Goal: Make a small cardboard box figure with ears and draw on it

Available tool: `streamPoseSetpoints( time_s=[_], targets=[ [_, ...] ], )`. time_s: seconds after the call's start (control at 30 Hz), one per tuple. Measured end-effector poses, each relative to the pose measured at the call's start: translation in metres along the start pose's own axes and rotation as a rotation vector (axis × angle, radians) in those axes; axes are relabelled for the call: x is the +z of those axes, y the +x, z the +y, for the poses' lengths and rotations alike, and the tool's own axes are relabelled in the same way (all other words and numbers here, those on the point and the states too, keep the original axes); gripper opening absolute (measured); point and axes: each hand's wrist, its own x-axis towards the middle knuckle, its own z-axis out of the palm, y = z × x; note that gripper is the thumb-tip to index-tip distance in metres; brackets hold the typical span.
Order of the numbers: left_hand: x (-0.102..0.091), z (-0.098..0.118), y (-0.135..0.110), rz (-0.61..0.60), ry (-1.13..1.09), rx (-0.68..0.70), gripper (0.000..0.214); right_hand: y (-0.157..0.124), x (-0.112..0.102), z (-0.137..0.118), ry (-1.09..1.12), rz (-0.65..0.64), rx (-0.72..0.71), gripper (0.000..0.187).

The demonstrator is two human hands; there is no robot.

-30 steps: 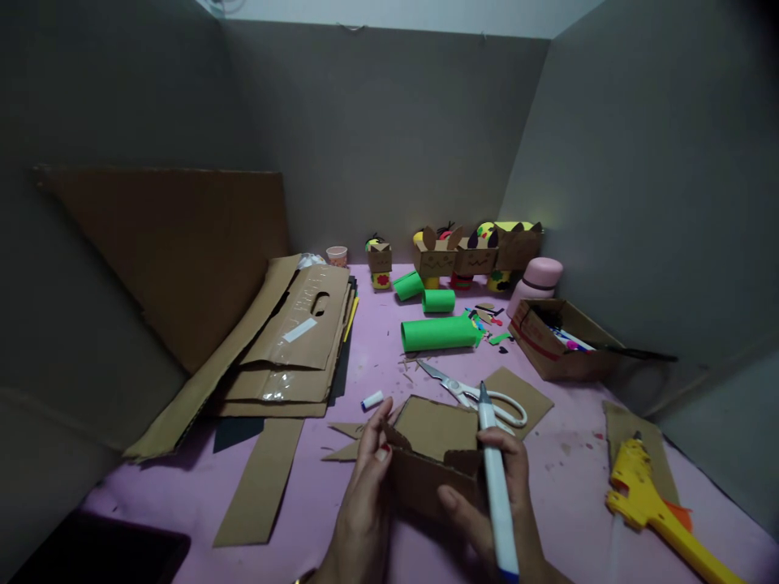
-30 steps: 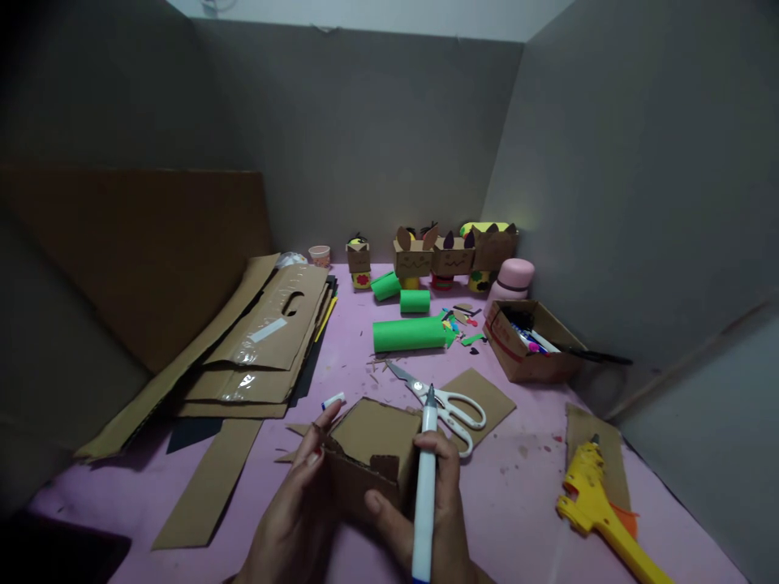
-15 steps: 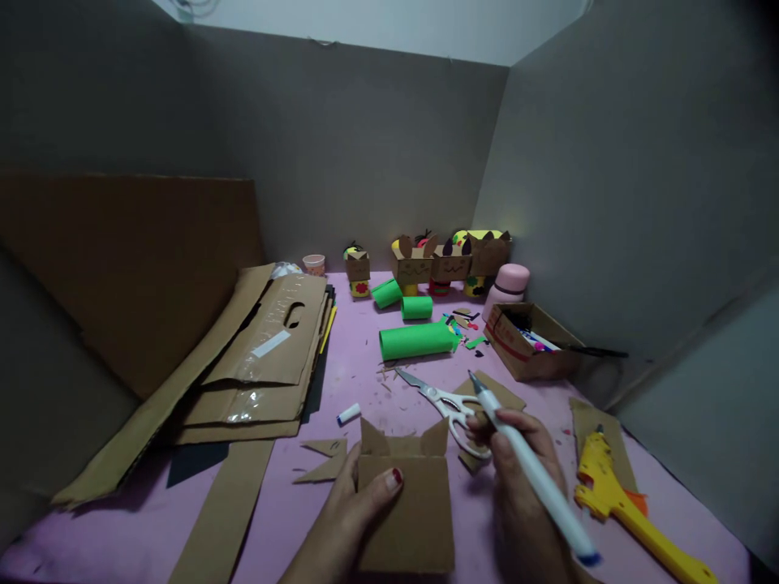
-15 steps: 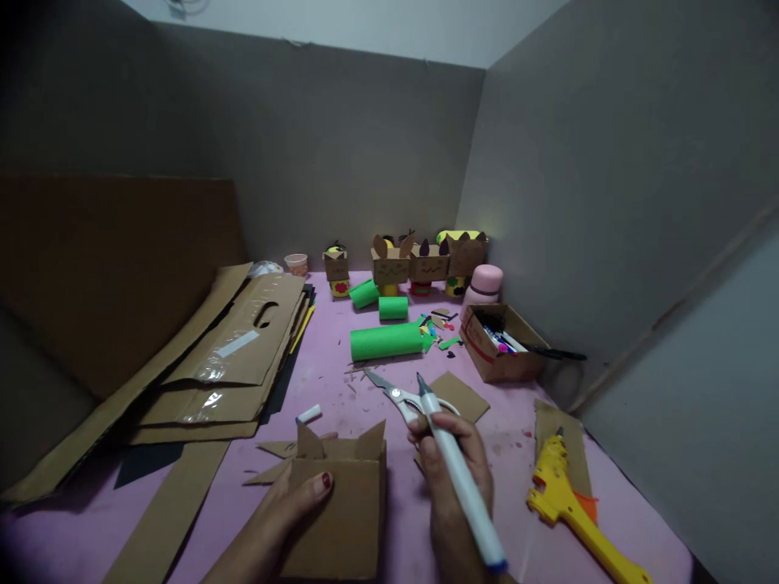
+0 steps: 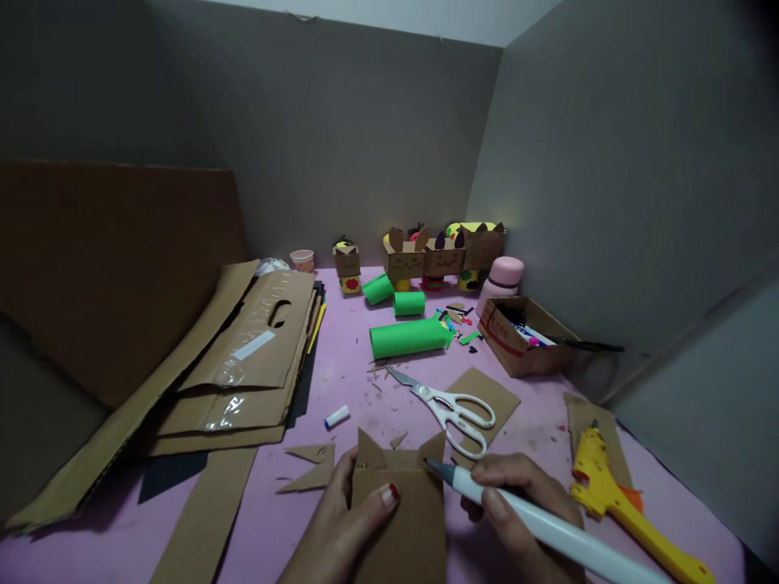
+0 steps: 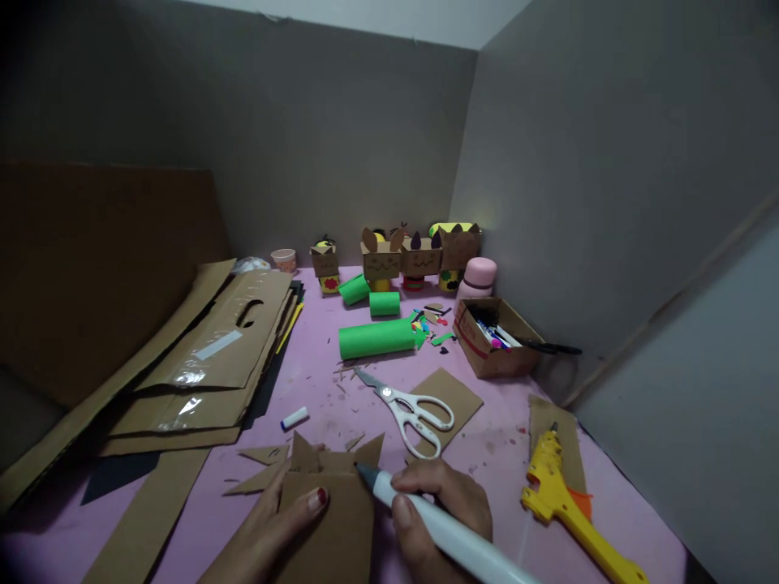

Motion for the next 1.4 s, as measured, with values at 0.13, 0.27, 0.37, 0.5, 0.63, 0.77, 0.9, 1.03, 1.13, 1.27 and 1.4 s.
streamPoseSetpoints(
  time_s=[0.13,0.27,0.37,0.5,0.63,0.77,0.9,1.03,1.13,1.27,1.4],
  targets=[
    [0.001,-0.002,0.0,0.072,0.044,-0.009,0.091,0.0,-0.001,0.002,0.01,0.001,-0.021,0.01],
    [0.004,-0.003,-0.001,0.107,0.028,-0.003,0.088,0.001,0.001,0.001,-0.039,-0.016,-0.021,0.009],
    [0.006,0.0,-0.003,0.115,0.034,0.009,0.087,0.002,0.001,-0.001,-0.041,-0.023,-0.018,0.009],
    [0.006,0.004,-0.004,0.032,0.058,-0.011,0.084,0.003,0.001,-0.001,-0.063,-0.03,-0.018,0.01],
    [0.005,0.004,-0.004,0.024,0.052,-0.005,0.085,0.003,0.002,-0.002,-0.1,-0.027,-0.027,0.013],
    [0.011,0.007,-0.009,0.048,0.059,0.006,0.088,0.005,0.003,-0.005,-0.111,-0.027,-0.038,0.011],
    [0.018,0.014,-0.015,0.05,0.065,-0.012,0.085,0.007,0.003,-0.006,-0.114,-0.041,-0.033,0.01],
    [0.016,0.012,-0.014,0.06,0.061,-0.033,0.084,0.005,0.001,-0.004,-0.12,-0.055,-0.016,0.015],
    [0.012,0.007,-0.011,0.059,0.039,-0.015,0.086,0.005,0.0,-0.001,-0.118,-0.07,-0.002,0.019],
    [0.013,0.008,-0.01,0.051,0.05,-0.019,0.091,0.006,0.0,-0.001,-0.118,-0.037,0.006,0.018],
    [0.017,0.013,-0.013,0.044,0.078,-0.091,0.091,0.009,-0.001,-0.003,-0.117,-0.027,-0.004,0.016]
  ],
)
